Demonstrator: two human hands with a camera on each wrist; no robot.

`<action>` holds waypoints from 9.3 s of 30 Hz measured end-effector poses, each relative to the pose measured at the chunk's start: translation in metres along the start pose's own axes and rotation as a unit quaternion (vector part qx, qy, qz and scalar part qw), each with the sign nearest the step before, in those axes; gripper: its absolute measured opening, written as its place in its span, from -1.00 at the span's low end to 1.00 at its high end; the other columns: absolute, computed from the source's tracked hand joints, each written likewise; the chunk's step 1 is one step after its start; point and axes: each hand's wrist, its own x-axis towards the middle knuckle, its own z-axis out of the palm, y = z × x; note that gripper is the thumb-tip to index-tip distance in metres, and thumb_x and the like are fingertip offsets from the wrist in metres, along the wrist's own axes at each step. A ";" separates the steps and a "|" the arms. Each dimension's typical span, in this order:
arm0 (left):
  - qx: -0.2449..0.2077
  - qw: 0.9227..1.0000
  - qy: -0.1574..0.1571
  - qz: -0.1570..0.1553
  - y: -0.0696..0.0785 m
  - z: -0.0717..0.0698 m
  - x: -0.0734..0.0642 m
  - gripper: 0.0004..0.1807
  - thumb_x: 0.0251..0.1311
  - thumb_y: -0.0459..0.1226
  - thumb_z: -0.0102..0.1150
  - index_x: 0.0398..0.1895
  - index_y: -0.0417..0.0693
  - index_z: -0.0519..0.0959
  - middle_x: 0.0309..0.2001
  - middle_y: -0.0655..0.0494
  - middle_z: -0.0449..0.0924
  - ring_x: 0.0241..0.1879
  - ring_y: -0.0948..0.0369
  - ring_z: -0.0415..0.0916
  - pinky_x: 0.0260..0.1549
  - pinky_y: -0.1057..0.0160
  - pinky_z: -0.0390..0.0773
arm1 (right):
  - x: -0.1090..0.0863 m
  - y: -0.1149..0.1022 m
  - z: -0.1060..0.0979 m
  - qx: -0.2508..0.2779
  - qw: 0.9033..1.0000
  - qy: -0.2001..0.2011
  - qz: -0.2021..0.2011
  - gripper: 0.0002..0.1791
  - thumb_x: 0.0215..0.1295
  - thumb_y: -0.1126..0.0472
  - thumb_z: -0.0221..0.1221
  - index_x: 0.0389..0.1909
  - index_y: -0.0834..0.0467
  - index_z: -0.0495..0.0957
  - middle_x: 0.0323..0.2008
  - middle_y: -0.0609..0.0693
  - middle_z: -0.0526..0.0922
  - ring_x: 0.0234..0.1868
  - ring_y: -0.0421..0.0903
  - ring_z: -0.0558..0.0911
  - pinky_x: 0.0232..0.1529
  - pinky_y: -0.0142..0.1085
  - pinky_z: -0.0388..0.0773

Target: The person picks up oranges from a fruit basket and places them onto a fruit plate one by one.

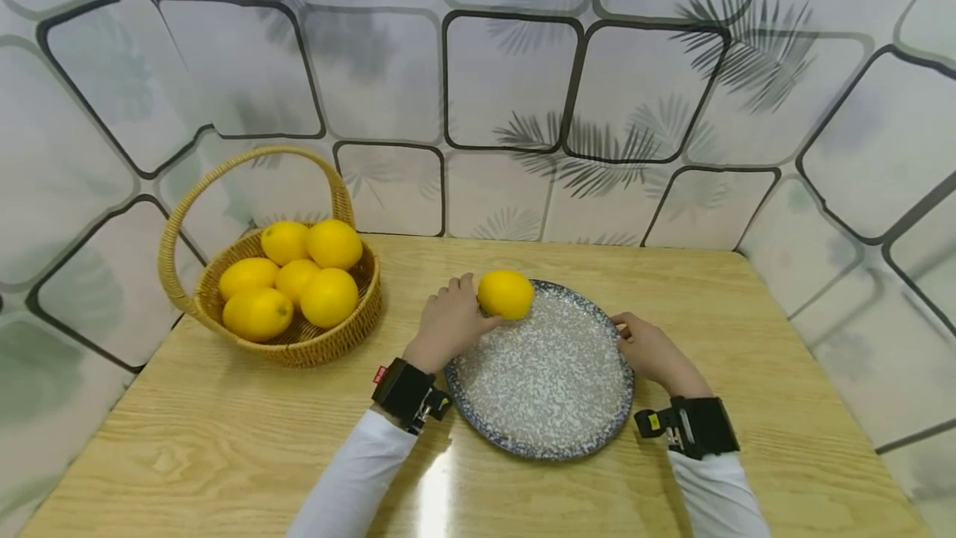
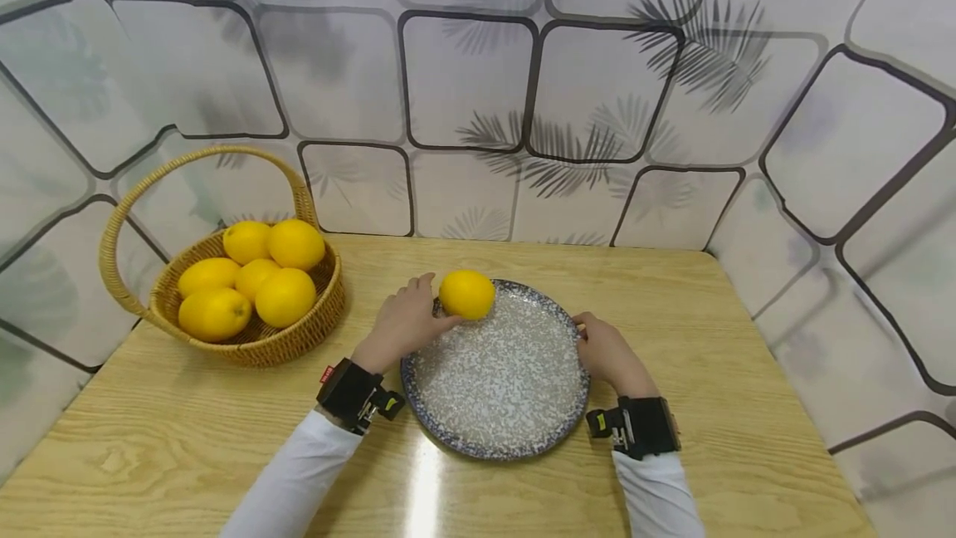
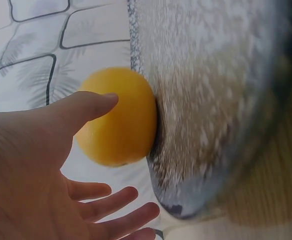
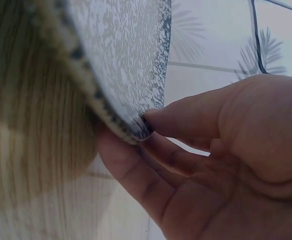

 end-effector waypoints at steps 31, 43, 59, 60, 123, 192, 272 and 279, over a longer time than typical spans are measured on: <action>0.099 0.973 0.174 -0.117 -0.048 -0.084 -0.030 -0.46 0.32 -0.02 0.04 0.08 -0.33 0.53 -0.01 -0.31 0.60 -0.03 -0.23 0.45 -0.02 -0.17 0.48 | 0.003 0.001 -0.001 -0.007 1.000 -0.007 -0.010 -0.51 0.42 0.33 -0.12 0.32 0.44 0.23 0.06 0.55 0.50 -0.02 0.28 0.55 -0.19 0.03 0.58; 0.082 0.967 0.057 -0.234 -0.087 -0.092 -0.045 -0.34 0.31 -0.03 0.05 0.23 -0.44 0.35 0.12 -0.54 0.41 0.08 -0.40 0.33 0.04 -0.33 0.43 | 0.001 0.001 0.000 -0.014 1.000 -0.001 -0.009 -0.51 0.42 0.34 -0.11 0.32 0.45 0.22 0.06 0.56 0.49 -0.05 0.26 0.55 -0.21 0.01 0.56; 0.028 0.960 0.000 -0.280 -0.095 -0.097 -0.048 -0.07 0.31 0.11 -0.06 0.46 -0.44 -0.01 0.19 -0.67 0.29 -0.07 -0.37 0.48 -0.10 -0.30 0.54 | 0.001 0.003 0.002 -0.014 1.000 0.002 -0.004 -0.51 0.43 0.33 -0.14 0.33 0.43 0.22 0.08 0.52 0.52 -0.05 0.22 0.57 -0.22 -0.03 0.59; 0.029 0.960 0.000 -0.280 -0.095 -0.097 -0.048 -0.07 0.31 0.11 -0.06 0.46 -0.44 -0.01 0.19 -0.67 0.29 -0.07 -0.37 0.48 -0.10 -0.31 0.54 | 0.001 0.003 0.002 -0.014 1.000 0.002 -0.006 -0.51 0.43 0.33 -0.13 0.33 0.42 0.22 0.08 0.52 0.52 -0.05 0.21 0.57 -0.22 -0.03 0.59; 0.020 0.974 0.068 -0.216 -0.090 -0.100 -0.046 -0.11 0.14 0.03 0.22 0.39 -0.33 0.15 0.08 -0.59 0.38 -0.18 -0.39 0.48 -0.27 -0.34 0.57 | 0.001 -0.002 -0.001 -0.015 1.000 -0.004 -0.010 -0.51 0.44 0.34 -0.15 0.33 0.44 0.20 0.08 0.56 0.49 0.02 0.32 0.54 -0.13 0.10 0.58; 0.001 0.999 -0.046 0.018 -0.006 -0.052 -0.030 -0.27 0.02 0.06 0.24 0.28 0.03 0.34 0.00 -0.17 0.48 -0.43 0.06 0.48 -0.56 0.17 0.52 | 0.000 -0.001 0.000 -0.004 1.000 -0.007 -0.004 -0.51 0.44 0.33 -0.15 0.34 0.42 0.19 0.09 0.55 0.48 -0.04 0.24 0.55 -0.19 0.01 0.58; 0.031 0.995 -0.093 0.014 0.005 -0.036 -0.031 -0.05 0.08 0.27 0.12 0.38 -0.18 0.25 0.06 -0.22 0.54 -0.18 -0.07 0.57 -0.25 -0.04 0.64 | 0.005 -0.002 0.003 0.006 1.000 -0.020 0.004 -0.50 0.46 0.32 -0.21 0.36 0.41 0.13 0.16 0.58 0.41 0.06 0.31 0.51 -0.10 0.09 0.55; 0.035 0.995 -0.093 0.016 0.004 -0.038 -0.030 -0.04 0.09 0.28 0.10 0.39 -0.17 0.22 0.08 -0.22 0.53 -0.18 -0.06 0.57 -0.28 -0.03 0.64 | 0.006 -0.002 0.002 0.003 1.000 -0.016 0.002 -0.51 0.45 0.33 -0.21 0.34 0.43 0.14 0.15 0.60 0.41 0.05 0.33 0.50 -0.11 0.10 0.55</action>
